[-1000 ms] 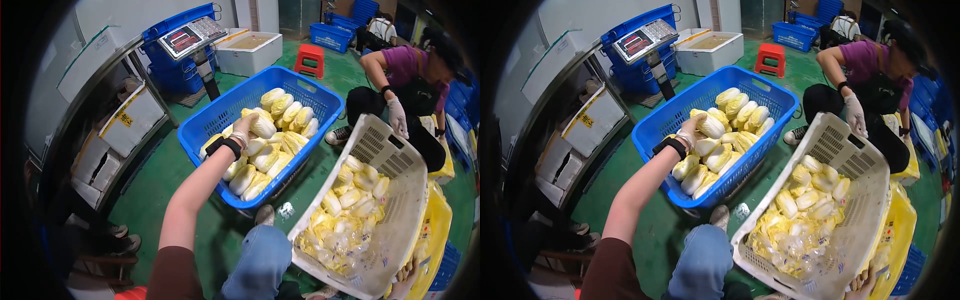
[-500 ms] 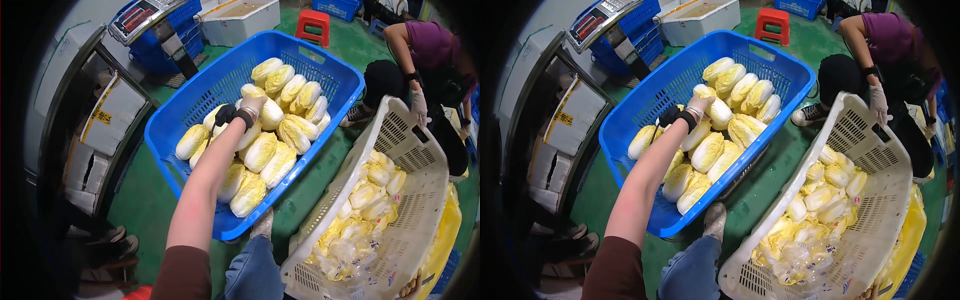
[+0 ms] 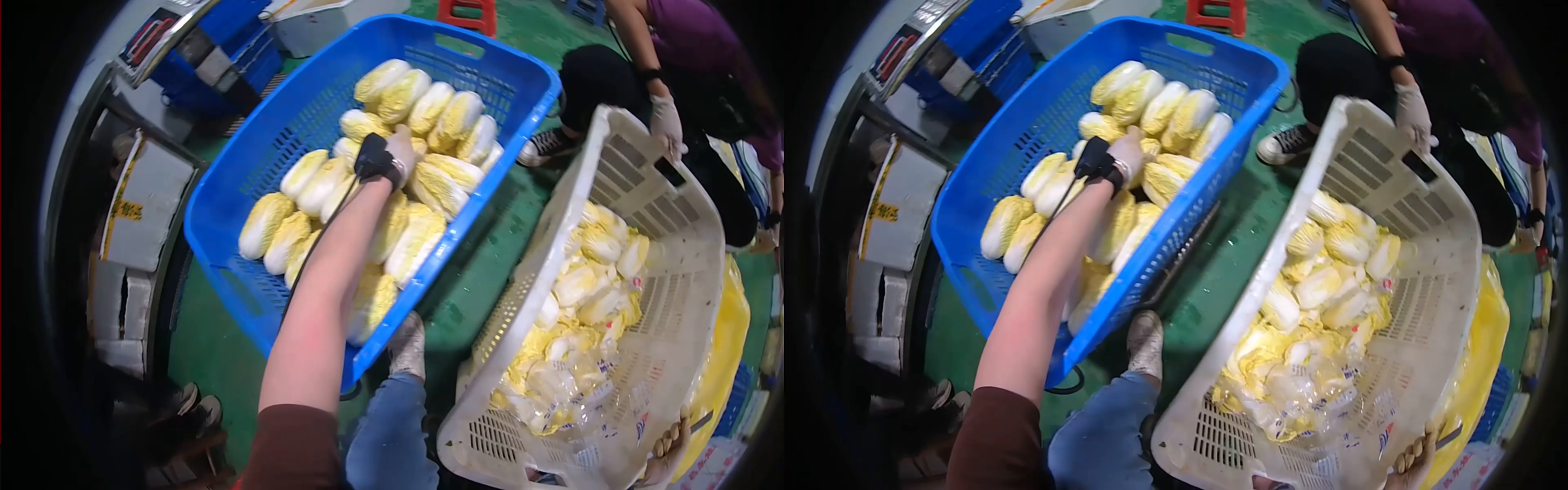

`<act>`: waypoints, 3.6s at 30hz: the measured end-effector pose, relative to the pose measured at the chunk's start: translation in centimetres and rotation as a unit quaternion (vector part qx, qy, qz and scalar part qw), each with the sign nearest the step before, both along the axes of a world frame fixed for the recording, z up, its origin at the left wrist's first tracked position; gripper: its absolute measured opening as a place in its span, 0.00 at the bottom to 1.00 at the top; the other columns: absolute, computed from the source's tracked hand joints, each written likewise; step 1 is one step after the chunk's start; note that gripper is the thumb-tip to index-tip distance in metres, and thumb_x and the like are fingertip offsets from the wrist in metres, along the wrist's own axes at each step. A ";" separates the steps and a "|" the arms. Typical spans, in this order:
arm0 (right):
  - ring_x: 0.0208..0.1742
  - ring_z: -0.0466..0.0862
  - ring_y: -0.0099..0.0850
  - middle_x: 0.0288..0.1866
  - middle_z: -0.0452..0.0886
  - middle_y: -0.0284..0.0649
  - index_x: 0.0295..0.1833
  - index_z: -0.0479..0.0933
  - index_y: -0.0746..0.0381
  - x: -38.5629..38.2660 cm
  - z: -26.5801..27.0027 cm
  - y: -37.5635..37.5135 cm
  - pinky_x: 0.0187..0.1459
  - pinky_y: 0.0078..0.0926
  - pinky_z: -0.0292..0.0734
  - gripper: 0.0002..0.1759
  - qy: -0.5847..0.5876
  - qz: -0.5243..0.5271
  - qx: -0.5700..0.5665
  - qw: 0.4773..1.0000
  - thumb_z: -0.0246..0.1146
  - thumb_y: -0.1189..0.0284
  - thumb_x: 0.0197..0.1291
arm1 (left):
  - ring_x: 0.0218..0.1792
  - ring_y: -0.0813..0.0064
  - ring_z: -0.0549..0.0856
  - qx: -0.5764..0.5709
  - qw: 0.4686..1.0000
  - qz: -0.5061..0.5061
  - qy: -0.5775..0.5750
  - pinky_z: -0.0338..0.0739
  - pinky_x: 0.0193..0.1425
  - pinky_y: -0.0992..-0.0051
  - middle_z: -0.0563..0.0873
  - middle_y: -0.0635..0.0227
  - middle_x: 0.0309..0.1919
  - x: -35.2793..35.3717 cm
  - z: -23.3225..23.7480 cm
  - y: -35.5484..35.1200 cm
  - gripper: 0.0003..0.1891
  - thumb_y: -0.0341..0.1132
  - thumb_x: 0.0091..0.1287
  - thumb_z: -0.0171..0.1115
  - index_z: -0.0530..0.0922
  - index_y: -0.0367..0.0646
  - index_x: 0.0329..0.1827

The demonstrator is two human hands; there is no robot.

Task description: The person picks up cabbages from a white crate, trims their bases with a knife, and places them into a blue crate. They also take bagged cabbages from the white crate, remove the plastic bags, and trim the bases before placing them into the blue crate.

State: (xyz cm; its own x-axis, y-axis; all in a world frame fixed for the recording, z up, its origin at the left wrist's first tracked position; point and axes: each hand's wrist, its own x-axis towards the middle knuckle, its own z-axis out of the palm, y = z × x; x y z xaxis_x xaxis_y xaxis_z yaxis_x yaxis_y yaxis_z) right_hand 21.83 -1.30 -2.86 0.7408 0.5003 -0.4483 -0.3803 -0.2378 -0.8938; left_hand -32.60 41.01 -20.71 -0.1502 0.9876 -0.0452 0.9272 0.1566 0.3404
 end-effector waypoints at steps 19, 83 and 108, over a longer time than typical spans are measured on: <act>0.15 0.52 0.13 0.20 0.59 0.24 0.50 0.74 0.67 -1.9 2.8 -4.1 0.15 0.11 0.47 0.15 0.103 0.128 0.134 0.977 0.56 0.65 0.68 | 0.42 0.56 0.84 -0.014 0.841 -0.541 0.022 0.79 0.48 0.63 0.85 0.57 0.40 28.9 13.1 -15.6 0.13 0.34 0.57 0.60 0.82 0.45 0.45; 0.16 0.61 0.11 0.29 0.73 0.24 0.51 0.74 0.57 -5.4 4.1 -9.7 0.14 0.12 0.51 0.18 0.127 0.165 0.253 0.945 0.68 0.60 0.60 | 0.57 0.62 0.80 -0.523 0.350 -0.205 -0.749 0.82 0.53 0.59 0.75 0.58 0.60 31.4 20.8 -43.3 0.30 0.51 0.71 0.55 0.59 0.45 0.70; 0.22 0.69 0.14 0.26 0.71 0.24 0.46 0.73 0.53 -5.8 6.0 -11.6 0.22 0.11 0.62 0.11 0.113 0.081 0.363 0.921 0.63 0.60 0.64 | 0.52 0.59 0.80 -0.390 0.215 0.022 -0.895 0.81 0.51 0.63 0.78 0.55 0.56 30.1 17.3 -36.6 0.42 0.70 0.55 0.60 0.70 0.45 0.63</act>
State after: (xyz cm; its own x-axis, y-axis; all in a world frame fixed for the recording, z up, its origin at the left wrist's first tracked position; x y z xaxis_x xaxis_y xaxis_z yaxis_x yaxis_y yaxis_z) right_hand 16.06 -12.85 3.10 0.5587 0.8248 -0.0863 -0.5885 0.3210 -0.7420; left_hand -2.54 4.45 -3.44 0.7889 0.5739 -0.2200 -0.5883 0.8087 0.0001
